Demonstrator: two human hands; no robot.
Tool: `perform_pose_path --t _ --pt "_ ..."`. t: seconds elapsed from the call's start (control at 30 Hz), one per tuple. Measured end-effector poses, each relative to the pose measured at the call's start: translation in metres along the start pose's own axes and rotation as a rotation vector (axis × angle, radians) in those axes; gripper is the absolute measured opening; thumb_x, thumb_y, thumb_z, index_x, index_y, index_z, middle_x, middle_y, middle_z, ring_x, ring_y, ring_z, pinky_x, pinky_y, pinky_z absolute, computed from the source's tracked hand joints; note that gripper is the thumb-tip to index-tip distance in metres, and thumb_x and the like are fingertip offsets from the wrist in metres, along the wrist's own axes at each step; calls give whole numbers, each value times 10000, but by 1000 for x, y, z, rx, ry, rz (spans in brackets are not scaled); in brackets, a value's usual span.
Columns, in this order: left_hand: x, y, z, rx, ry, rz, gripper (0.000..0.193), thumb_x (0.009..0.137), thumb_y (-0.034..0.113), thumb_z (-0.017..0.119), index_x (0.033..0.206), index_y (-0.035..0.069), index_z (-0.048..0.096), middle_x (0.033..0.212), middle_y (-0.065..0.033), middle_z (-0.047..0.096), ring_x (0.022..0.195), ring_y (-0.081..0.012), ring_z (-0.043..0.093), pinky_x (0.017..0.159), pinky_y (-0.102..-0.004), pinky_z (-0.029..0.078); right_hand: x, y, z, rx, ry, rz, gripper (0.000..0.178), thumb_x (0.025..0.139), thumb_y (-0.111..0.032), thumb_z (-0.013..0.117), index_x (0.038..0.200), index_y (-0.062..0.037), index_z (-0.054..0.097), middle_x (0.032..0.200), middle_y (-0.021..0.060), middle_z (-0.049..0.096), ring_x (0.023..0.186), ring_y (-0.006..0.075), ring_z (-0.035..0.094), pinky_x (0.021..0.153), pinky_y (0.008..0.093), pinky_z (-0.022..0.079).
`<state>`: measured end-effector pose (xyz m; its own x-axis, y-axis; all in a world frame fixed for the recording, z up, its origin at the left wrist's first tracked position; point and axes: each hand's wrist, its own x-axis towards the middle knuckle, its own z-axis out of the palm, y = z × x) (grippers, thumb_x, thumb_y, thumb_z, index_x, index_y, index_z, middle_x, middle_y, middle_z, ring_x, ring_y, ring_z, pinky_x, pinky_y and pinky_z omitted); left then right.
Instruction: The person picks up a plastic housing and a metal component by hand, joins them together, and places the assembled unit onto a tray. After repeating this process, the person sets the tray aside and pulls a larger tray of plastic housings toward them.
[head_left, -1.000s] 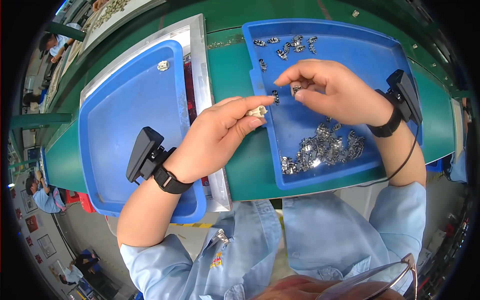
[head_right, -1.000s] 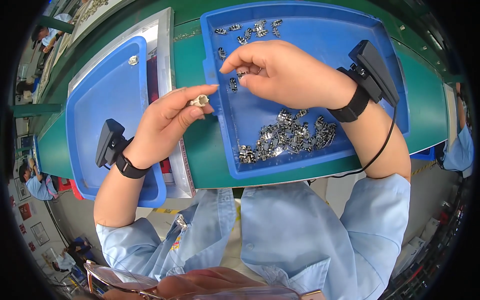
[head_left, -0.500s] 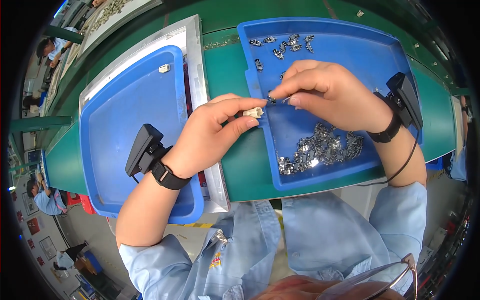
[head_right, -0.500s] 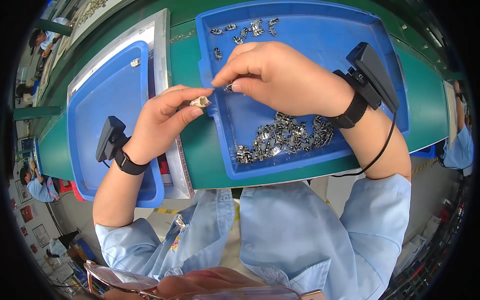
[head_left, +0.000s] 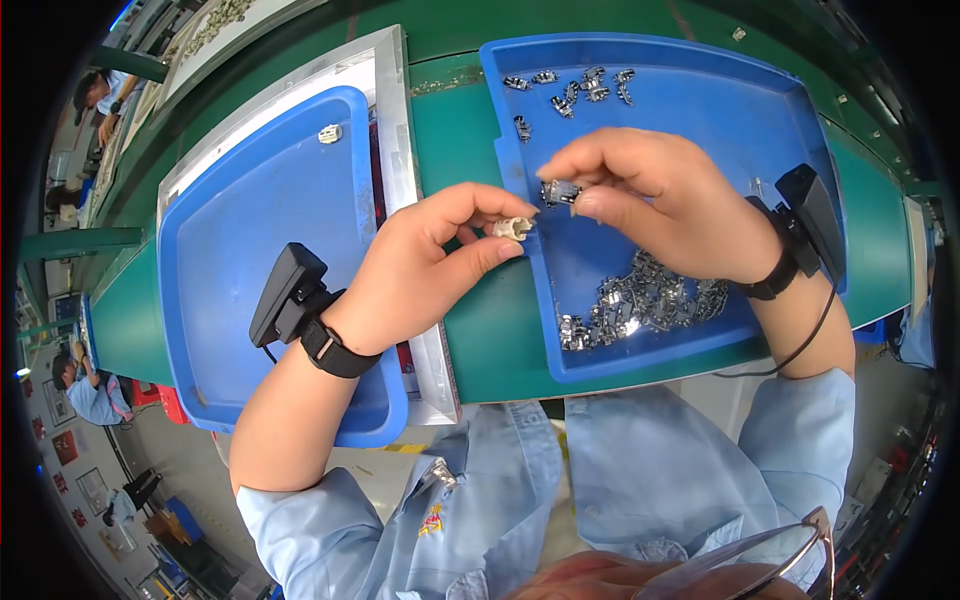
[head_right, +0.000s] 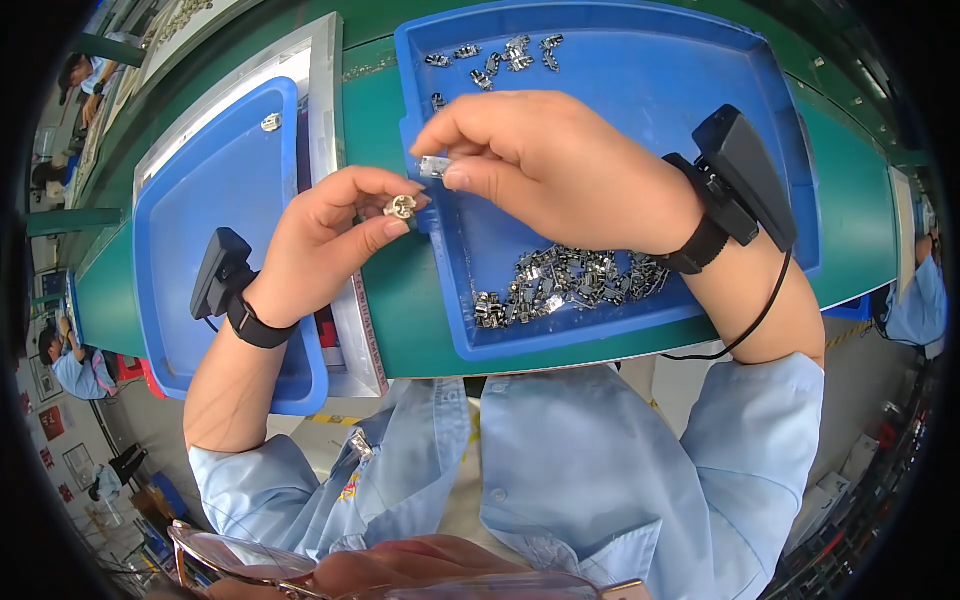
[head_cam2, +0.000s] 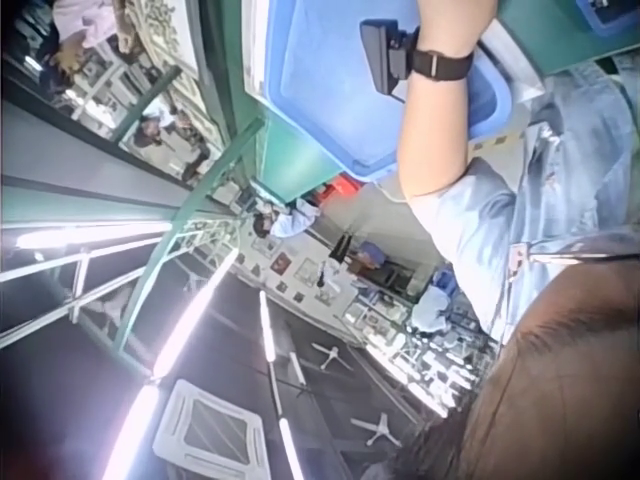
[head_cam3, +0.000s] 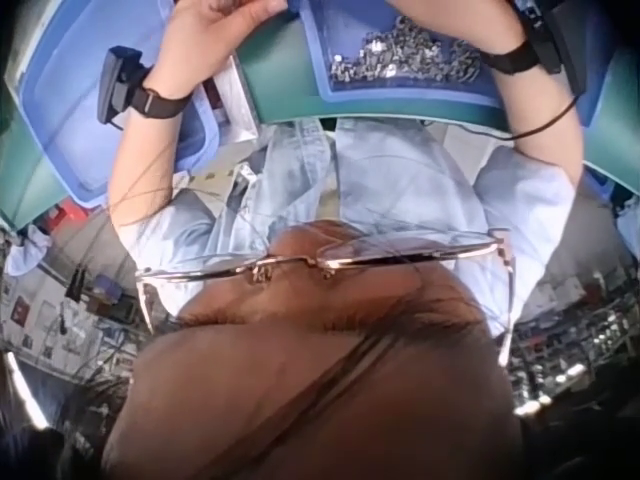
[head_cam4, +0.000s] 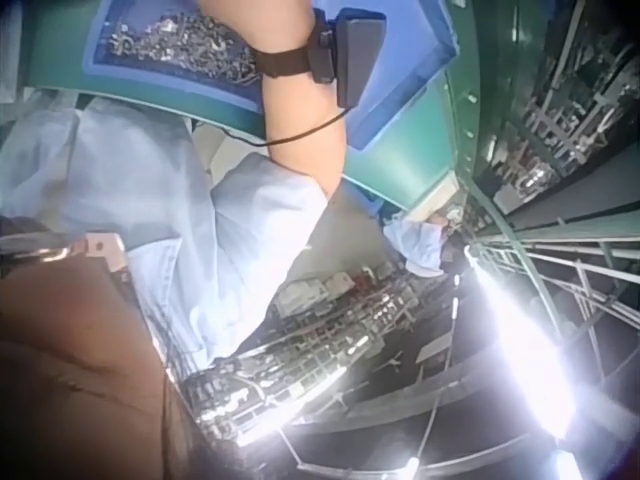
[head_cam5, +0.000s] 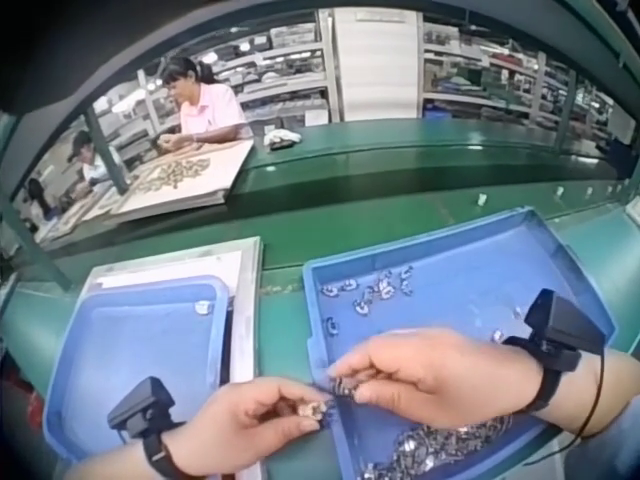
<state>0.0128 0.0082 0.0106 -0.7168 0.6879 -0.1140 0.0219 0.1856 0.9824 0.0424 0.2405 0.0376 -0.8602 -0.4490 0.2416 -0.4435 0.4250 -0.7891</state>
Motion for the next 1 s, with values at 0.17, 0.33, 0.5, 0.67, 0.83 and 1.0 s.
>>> perform_pose_path --t 0.17,0.33,0.5,0.67,0.83,1.0 --pt "0 0 -2 71 -30 61 228 848 59 623 1076 55 616 950 5 606 781 -64 506 725 -202 443 -1 -5 0 131 -11 135 149 878 -24 537 1009 -19 608 793 36 586 678 98 560 621 225 457" --pt "-2 6 -1 -32 -33 6 196 885 48 571 1077 48 613 944 -4 606 849 -66 537 776 -204 447 -1 -2 -2 -2 -33 -6 117 905 -87 542 975 -17 605 772 39 592 642 102 572 583 231 461" --pt "-4 7 -4 -104 -125 26 207 923 38 505 1120 26 570 965 -14 601 936 -75 552 838 -216 440 -2 -6 -1 48 -38 5 120 910 -116 554 948 -16 608 776 40 596 644 101 581 577 235 470" --pt "-2 -3 -2 -285 -147 76 208 934 54 496 1135 8 513 1000 -26 591 933 -79 545 840 -223 437 -2 -14 9 229 -35 146 100 896 -99 576 932 -13 614 796 30 603 665 96 583 596 231 481" --pt "-2 -3 -5 -279 -208 88 166 944 72 488 1097 9 485 1010 -37 581 927 -82 538 831 -226 434 -3 -17 10 333 -65 200 103 877 -76 601 959 -18 622 832 27 615 693 93 582 622 228 486" --pt "-3 -3 -4 -302 -199 88 146 945 77 486 1076 12 489 999 -36 583 919 -82 537 822 -226 435 -4 -18 13 300 -38 167 156 820 -42 648 974 -22 637 858 44 634 727 120 599 647 245 488"
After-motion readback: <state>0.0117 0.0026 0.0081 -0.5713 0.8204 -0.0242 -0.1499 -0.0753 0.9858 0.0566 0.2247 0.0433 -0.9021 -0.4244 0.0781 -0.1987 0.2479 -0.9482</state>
